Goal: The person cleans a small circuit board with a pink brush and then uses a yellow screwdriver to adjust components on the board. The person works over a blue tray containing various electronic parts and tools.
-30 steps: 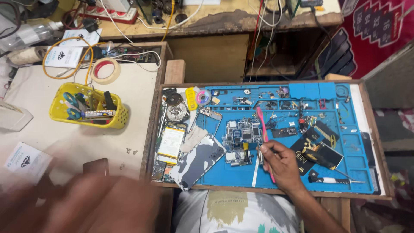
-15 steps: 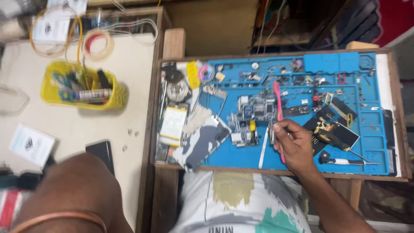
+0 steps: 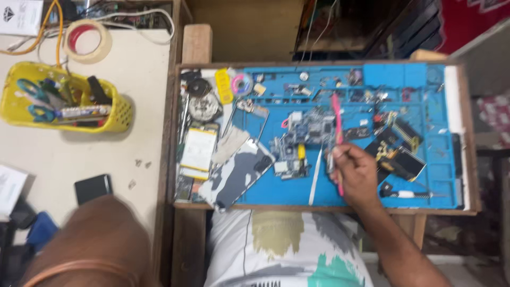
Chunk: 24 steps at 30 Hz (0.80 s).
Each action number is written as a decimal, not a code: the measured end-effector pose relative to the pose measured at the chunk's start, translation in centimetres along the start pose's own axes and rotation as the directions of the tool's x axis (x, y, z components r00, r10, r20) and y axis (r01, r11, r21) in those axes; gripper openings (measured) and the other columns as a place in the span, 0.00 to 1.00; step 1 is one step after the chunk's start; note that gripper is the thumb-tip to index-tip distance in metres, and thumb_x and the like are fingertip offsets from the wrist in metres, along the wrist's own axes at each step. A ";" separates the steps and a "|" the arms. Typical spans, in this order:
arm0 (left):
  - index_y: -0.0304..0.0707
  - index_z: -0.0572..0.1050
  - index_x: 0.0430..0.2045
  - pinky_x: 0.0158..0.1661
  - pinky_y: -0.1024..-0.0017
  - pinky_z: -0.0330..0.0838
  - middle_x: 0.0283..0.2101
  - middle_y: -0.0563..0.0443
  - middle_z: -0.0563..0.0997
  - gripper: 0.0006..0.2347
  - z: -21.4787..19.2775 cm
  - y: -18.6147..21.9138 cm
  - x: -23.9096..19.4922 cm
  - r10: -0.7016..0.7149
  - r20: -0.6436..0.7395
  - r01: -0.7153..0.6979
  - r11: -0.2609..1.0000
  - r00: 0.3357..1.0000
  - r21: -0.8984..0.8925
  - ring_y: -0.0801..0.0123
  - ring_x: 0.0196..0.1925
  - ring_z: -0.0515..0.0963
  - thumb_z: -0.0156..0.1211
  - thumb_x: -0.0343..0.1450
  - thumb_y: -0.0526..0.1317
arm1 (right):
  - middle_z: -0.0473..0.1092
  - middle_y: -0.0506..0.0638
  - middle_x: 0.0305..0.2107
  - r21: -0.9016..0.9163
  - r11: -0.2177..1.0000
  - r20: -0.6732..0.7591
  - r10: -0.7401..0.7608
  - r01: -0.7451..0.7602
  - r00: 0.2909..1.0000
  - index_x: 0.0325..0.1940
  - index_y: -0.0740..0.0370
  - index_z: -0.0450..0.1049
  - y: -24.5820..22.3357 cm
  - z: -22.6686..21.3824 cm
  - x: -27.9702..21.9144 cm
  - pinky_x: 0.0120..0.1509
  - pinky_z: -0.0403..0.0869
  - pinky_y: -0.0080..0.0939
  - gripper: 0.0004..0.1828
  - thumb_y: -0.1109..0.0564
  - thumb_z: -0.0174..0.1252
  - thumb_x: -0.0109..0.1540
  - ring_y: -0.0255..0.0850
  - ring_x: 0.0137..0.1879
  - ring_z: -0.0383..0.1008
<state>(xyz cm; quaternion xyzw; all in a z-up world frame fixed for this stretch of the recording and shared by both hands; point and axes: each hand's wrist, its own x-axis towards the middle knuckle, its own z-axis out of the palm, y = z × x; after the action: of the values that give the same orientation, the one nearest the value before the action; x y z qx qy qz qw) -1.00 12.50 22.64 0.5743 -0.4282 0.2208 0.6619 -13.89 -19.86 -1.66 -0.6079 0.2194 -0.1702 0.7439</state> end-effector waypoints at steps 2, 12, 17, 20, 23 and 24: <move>0.36 0.67 0.61 0.54 0.64 0.69 0.56 0.44 0.77 0.25 0.9 0.2 -0.5 -0.043 0.085 0.037 0.997 0.995 0.070 0.59 0.56 0.76 0.62 0.76 0.54 | 0.70 0.46 0.23 0.067 0.997 -0.020 0.043 -0.041 0.999 0.44 0.67 0.75 0.1 0.1 -0.5 0.26 0.65 0.30 0.09 0.56 0.56 0.70 0.30 0.23 0.67; 0.36 0.69 0.58 0.47 0.66 0.72 0.52 0.44 0.79 0.23 5.7 -1.1 1.2 -0.028 0.333 -0.076 0.953 0.942 0.294 0.59 0.50 0.79 0.65 0.75 0.51 | 0.72 0.46 0.25 0.060 0.998 -0.005 0.016 -0.016 1.000 0.43 0.68 0.76 -0.3 0.6 0.1 0.27 0.66 0.30 0.11 0.55 0.55 0.69 0.29 0.24 0.66; 0.36 0.70 0.57 0.44 0.66 0.74 0.50 0.44 0.80 0.22 8.3 -2.4 -0.4 -0.054 0.443 -0.122 0.926 0.895 0.358 0.59 0.47 0.80 0.67 0.75 0.50 | 0.70 0.46 0.25 0.049 0.999 0.004 -0.010 0.010 1.000 0.45 0.68 0.75 -0.4 0.6 0.5 0.29 0.66 0.29 0.11 0.56 0.56 0.71 0.29 0.26 0.67; 0.37 0.71 0.56 0.42 0.66 0.75 0.49 0.45 0.81 0.21 10.0 -2.1 -0.9 -0.085 0.522 -0.154 0.905 0.849 0.396 0.59 0.45 0.81 0.68 0.74 0.49 | 0.70 0.46 0.25 0.006 0.999 0.018 -0.034 0.034 0.999 0.45 0.68 0.75 -0.6 0.8 -0.3 0.30 0.66 0.29 0.11 0.56 0.56 0.71 0.30 0.27 0.67; 0.37 0.71 0.55 0.40 0.67 0.76 0.48 0.45 0.82 0.20 11.5 -2.2 -0.5 -0.085 0.562 -0.179 0.900 0.823 0.398 0.59 0.43 0.82 0.68 0.74 0.48 | 0.71 0.45 0.26 0.027 0.999 0.012 0.027 -0.027 1.000 0.43 0.67 0.73 -1.2 0.5 -0.2 0.32 0.70 0.31 0.09 0.57 0.56 0.70 0.30 0.29 0.70; 0.37 0.71 0.55 0.39 0.67 0.77 0.48 0.45 0.82 0.20 11.5 -2.4 -0.5 -0.097 0.533 -0.152 0.902 0.841 0.404 0.59 0.43 0.82 0.69 0.74 0.48 | 0.71 0.44 0.27 0.047 0.996 0.010 0.070 -0.071 0.997 0.41 0.67 0.72 -1.2 0.3 -0.4 0.33 0.73 0.32 0.08 0.58 0.56 0.69 0.30 0.30 0.72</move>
<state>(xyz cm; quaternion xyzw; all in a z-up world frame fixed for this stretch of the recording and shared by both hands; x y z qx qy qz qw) -2.98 1.13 20.59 0.7381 -0.5461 0.1484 0.3672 -14.00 -19.65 -0.35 -0.5825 0.2337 -0.1466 0.7645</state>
